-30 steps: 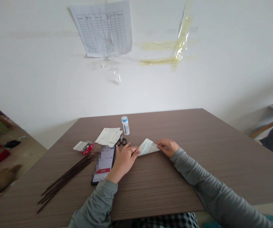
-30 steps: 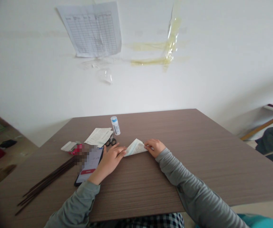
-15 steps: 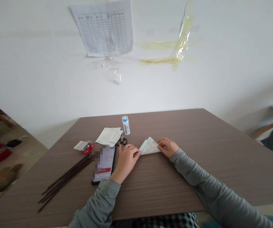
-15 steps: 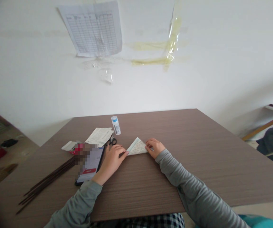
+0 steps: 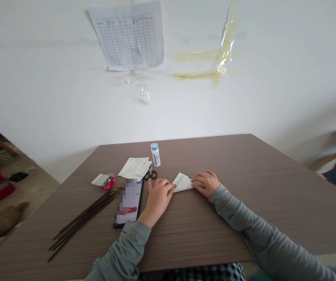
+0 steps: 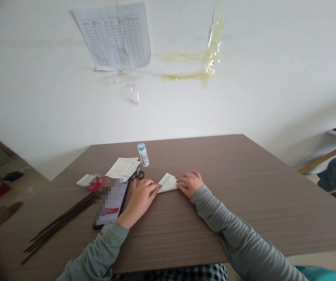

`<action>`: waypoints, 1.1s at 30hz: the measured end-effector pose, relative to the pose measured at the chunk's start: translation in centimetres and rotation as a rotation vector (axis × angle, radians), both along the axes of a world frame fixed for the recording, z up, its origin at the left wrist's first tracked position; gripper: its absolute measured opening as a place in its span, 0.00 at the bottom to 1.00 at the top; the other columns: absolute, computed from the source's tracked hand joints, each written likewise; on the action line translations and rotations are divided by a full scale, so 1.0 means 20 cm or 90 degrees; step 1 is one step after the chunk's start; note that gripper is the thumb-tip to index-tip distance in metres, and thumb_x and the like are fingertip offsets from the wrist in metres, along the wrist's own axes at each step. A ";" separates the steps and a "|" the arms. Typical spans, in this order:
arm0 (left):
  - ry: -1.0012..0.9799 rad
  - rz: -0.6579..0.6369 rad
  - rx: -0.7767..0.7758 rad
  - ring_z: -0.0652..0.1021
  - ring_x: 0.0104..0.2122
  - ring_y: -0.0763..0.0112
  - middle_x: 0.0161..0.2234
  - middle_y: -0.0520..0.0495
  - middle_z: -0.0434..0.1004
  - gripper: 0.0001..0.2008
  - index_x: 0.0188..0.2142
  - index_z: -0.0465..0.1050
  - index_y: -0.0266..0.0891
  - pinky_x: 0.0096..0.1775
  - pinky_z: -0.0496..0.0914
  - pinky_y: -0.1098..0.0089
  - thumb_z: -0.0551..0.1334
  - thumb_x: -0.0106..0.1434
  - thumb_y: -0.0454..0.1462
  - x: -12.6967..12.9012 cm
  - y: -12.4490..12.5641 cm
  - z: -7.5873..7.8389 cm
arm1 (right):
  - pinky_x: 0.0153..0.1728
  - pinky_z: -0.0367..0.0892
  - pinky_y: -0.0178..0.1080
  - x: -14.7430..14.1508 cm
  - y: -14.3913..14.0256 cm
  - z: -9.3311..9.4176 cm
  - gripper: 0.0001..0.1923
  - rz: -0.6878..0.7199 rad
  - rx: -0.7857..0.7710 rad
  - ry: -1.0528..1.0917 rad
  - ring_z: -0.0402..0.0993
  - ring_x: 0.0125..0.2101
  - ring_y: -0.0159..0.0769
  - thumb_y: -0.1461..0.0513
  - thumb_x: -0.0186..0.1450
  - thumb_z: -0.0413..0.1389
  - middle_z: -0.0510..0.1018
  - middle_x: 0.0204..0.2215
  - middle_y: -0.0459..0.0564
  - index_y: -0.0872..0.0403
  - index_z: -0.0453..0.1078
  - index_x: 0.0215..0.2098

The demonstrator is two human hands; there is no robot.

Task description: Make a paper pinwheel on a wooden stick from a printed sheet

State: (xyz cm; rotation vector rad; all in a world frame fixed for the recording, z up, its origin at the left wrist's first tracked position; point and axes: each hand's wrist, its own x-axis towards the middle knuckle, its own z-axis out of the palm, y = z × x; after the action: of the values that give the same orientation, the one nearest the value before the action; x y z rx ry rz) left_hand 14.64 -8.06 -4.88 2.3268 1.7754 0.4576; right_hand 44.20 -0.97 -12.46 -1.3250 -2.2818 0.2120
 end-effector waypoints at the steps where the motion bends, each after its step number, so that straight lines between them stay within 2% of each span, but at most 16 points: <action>1: 0.000 0.000 0.003 0.87 0.68 0.43 0.60 0.43 0.97 0.19 0.59 0.98 0.56 0.88 0.58 0.17 0.66 0.89 0.35 0.00 0.00 0.00 | 0.80 0.74 0.75 0.00 -0.01 0.01 0.10 0.004 0.002 -0.004 0.94 0.58 0.59 0.53 0.81 0.71 0.97 0.55 0.55 0.40 0.95 0.56; 5: -0.001 0.007 0.026 0.86 0.68 0.41 0.61 0.43 0.97 0.15 0.58 0.99 0.55 0.86 0.61 0.17 0.71 0.87 0.37 -0.01 0.00 -0.02 | 0.81 0.69 0.78 -0.02 -0.05 0.05 0.15 -0.012 -0.009 -0.042 0.93 0.58 0.60 0.52 0.80 0.71 0.96 0.56 0.58 0.41 0.97 0.60; 10: 0.006 0.010 0.039 0.88 0.68 0.41 0.60 0.43 0.99 0.14 0.59 1.00 0.54 0.85 0.63 0.17 0.74 0.85 0.34 0.00 0.00 -0.02 | 0.80 0.70 0.73 -0.04 -0.09 0.07 0.17 -0.047 0.002 -0.076 0.91 0.56 0.56 0.55 0.80 0.69 0.95 0.54 0.57 0.39 0.97 0.62; 16: 0.014 0.016 0.047 0.89 0.67 0.41 0.57 0.43 1.00 0.15 0.63 0.98 0.52 0.85 0.62 0.17 0.75 0.85 0.33 0.00 0.01 -0.03 | 0.79 0.72 0.72 -0.05 -0.08 0.04 0.20 -0.051 0.015 -0.085 0.91 0.56 0.56 0.58 0.81 0.66 0.95 0.54 0.57 0.39 0.97 0.64; 25: 0.032 0.025 0.083 0.90 0.66 0.41 0.58 0.43 0.98 0.20 0.67 0.97 0.56 0.85 0.64 0.15 0.72 0.86 0.32 0.01 0.02 -0.10 | 0.80 0.72 0.69 -0.07 -0.09 0.04 0.20 -0.085 0.040 -0.093 0.94 0.57 0.57 0.60 0.81 0.65 0.97 0.54 0.57 0.40 0.96 0.64; 33: 0.037 0.021 0.097 0.89 0.65 0.42 0.56 0.43 0.97 0.20 0.64 0.98 0.59 0.83 0.64 0.11 0.71 0.86 0.32 0.03 0.01 -0.09 | 0.78 0.74 0.66 -0.08 -0.09 0.03 0.18 -0.100 0.063 -0.096 0.93 0.55 0.55 0.60 0.81 0.65 0.97 0.52 0.55 0.40 0.97 0.60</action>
State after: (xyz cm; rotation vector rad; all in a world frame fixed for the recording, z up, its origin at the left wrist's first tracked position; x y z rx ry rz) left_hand 15.23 -7.90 -6.74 2.4385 1.8697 0.5532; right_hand 42.63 -2.79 -11.78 -1.5052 -2.2626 -0.0545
